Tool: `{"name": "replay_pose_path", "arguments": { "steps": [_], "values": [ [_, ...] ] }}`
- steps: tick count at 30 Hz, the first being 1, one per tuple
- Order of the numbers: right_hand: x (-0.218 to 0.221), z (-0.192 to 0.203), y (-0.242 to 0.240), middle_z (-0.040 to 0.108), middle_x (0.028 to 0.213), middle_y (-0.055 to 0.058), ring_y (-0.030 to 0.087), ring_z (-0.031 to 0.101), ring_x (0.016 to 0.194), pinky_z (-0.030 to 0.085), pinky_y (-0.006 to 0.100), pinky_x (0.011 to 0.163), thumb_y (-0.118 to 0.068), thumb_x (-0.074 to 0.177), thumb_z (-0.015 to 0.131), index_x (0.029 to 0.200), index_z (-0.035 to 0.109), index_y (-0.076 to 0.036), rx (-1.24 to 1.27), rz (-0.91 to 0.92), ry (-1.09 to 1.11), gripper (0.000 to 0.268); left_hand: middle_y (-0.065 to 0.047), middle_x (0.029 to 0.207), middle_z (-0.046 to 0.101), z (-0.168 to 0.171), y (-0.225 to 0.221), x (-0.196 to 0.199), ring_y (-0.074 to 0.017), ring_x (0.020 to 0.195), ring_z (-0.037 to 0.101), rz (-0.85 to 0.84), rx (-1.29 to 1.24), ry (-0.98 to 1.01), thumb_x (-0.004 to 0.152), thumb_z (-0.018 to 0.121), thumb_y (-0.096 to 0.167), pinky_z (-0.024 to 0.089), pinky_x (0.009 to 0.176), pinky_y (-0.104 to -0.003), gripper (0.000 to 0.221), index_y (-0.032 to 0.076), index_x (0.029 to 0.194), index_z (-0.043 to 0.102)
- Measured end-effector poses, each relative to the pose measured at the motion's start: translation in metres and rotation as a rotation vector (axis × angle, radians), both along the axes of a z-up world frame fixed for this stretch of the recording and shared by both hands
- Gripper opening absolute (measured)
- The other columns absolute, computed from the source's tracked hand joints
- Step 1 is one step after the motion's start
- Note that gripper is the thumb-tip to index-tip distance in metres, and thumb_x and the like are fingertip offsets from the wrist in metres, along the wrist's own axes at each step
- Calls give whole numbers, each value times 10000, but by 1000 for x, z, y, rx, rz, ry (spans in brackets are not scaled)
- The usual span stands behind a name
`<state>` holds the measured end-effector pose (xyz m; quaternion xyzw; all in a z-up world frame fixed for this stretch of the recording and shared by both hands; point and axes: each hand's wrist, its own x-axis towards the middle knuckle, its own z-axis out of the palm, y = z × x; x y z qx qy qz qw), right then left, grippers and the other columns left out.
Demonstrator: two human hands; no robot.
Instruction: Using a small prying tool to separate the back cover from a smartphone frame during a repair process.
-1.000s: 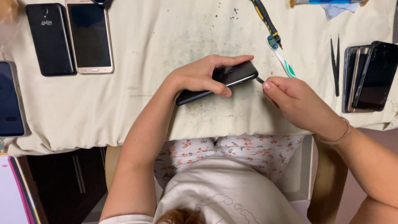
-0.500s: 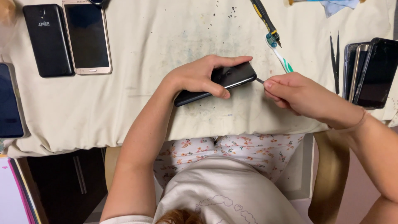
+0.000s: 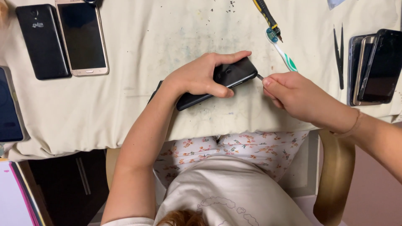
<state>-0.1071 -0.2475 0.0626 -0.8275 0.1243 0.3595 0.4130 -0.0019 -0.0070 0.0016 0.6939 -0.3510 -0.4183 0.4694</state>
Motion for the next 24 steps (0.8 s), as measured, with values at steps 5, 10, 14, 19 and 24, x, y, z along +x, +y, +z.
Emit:
{"name": "replay_pose_path", "arguments": {
  "steps": [5,10,14,19,24],
  "values": [
    [-15,10,6,619,623,181,445,592,627,437,525,633,-348,1141,351,840,529,-80,-567,450,-219,441,54,1077,678,25,-7,-7,-155,848,595,18,218,-97,664,747,366,456,751,-265,955,346,1561,418],
    [-17,-17,-8,362,623,11,169,336,598,318,355,586,-346,1116,440,677,369,-96,-69,34,14,511,-5,825,633,26,-10,-8,-198,720,564,-24,287,-189,648,744,415,437,668,-311,988,359,1577,414],
    [-29,-21,-10,470,549,24,264,446,490,362,398,454,-355,1135,418,744,430,-112,-341,268,-213,460,-37,871,648,31,-10,-9,-233,765,572,3,330,-186,632,729,409,449,696,-323,992,378,1573,416],
    [-41,-35,-9,654,620,118,452,655,655,502,564,608,-428,1121,348,913,504,-114,-663,595,-269,408,-81,836,750,12,-16,-17,-333,778,660,-93,270,-436,583,748,480,448,655,-406,1037,267,1554,451],
    [-42,-69,-13,422,467,65,221,443,453,387,324,443,-245,1114,450,643,502,-47,103,-119,-54,513,-112,1217,764,12,-11,-19,-375,992,748,67,218,-245,592,815,378,584,833,-421,984,256,1518,505]
  ]
}}
